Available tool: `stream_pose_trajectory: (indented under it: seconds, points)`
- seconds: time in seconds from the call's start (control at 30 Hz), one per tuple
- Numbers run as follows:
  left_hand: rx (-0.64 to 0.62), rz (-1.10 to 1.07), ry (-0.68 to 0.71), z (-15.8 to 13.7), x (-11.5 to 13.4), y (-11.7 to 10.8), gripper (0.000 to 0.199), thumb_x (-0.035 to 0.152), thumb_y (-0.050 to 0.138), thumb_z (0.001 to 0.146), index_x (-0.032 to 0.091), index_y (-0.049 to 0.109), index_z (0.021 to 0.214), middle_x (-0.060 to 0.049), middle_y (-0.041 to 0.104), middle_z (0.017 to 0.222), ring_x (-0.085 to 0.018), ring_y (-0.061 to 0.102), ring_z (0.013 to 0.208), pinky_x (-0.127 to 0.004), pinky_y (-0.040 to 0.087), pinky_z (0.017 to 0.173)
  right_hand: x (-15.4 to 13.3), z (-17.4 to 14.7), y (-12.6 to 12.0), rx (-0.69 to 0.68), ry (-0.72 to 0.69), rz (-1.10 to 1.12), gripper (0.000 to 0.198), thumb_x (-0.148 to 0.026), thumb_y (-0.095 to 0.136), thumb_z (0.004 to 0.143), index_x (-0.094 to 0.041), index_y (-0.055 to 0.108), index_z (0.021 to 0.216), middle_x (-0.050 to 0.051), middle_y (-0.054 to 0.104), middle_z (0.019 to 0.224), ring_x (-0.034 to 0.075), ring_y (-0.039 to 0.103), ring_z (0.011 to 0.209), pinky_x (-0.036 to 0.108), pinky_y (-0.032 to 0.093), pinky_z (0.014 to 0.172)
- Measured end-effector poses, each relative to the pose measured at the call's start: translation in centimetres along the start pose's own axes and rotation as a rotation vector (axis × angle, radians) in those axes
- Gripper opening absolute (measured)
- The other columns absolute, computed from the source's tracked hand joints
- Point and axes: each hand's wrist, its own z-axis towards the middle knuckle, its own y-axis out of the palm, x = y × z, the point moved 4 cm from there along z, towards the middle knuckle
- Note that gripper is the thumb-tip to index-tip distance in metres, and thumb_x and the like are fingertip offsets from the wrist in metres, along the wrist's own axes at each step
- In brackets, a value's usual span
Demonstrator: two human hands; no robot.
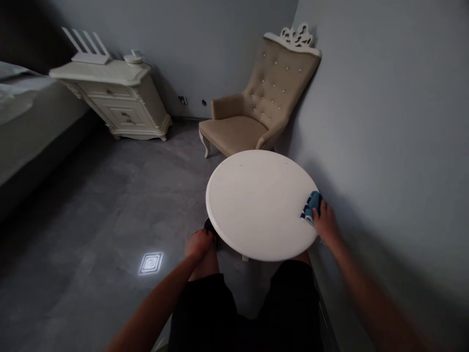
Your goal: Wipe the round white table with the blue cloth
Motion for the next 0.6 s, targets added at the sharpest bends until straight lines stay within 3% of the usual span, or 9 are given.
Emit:
stream_pose_trajectory:
  seconds: [0.13, 0.3, 0.43, 0.6]
  points:
    - [0.010, 0.003, 0.008, -0.5, 0.4, 0.1, 0.053, 0.046, 0.041, 0.111, 0.015, 0.083, 0.117, -0.024, 0.082, 0.133, -0.036, 0.079, 0.123, -0.038, 0.058, 0.095, -2.2, -8.8, 0.2, -0.026, -0.089, -0.005, 0.083, -0.059, 0.050, 0.106, -0.019, 0.043, 0.179, 0.022, 0.023, 0.188, 0.051, 0.021, 0.174, 0.081, 0.028, 0.135]
    - [0.025, -0.007, 0.033, -1.0, 0.5, 0.3, 0.052, 0.044, 0.041, 0.111, 0.015, 0.083, 0.120, -0.023, 0.082, 0.131, -0.034, 0.079, 0.122, -0.039, 0.058, 0.099, -8.4, -16.9, 0.2, -0.092, -0.378, 0.031, 0.070, -0.053, 0.055, 0.104, -0.033, 0.058, 0.172, 0.007, 0.032, 0.187, 0.054, 0.015, 0.174, 0.087, 0.016, 0.137]
    - [0.029, -0.015, 0.023, -1.2, 0.2, 0.4, 0.051, 0.042, 0.040, 0.111, 0.016, 0.083, 0.121, -0.024, 0.082, 0.132, -0.036, 0.080, 0.122, -0.041, 0.059, 0.099, -15.9, -20.1, -0.4, -0.156, -0.632, 0.090, 0.071, -0.058, 0.063, 0.103, -0.043, 0.055, 0.172, 0.000, 0.030, 0.186, 0.053, 0.013, 0.175, 0.085, 0.013, 0.139]
    - [0.010, -0.051, 0.018, -1.5, -0.6, 0.1, 0.049, 0.041, 0.042, 0.113, 0.013, 0.081, 0.124, -0.025, 0.082, 0.132, -0.036, 0.079, 0.124, -0.039, 0.058, 0.099, -27.3, -20.2, -1.4, -0.251, -0.921, 0.178, 0.075, -0.065, 0.060, 0.108, -0.040, 0.047, 0.177, 0.000, 0.017, 0.190, 0.054, 0.008, 0.175, 0.084, 0.011, 0.139]
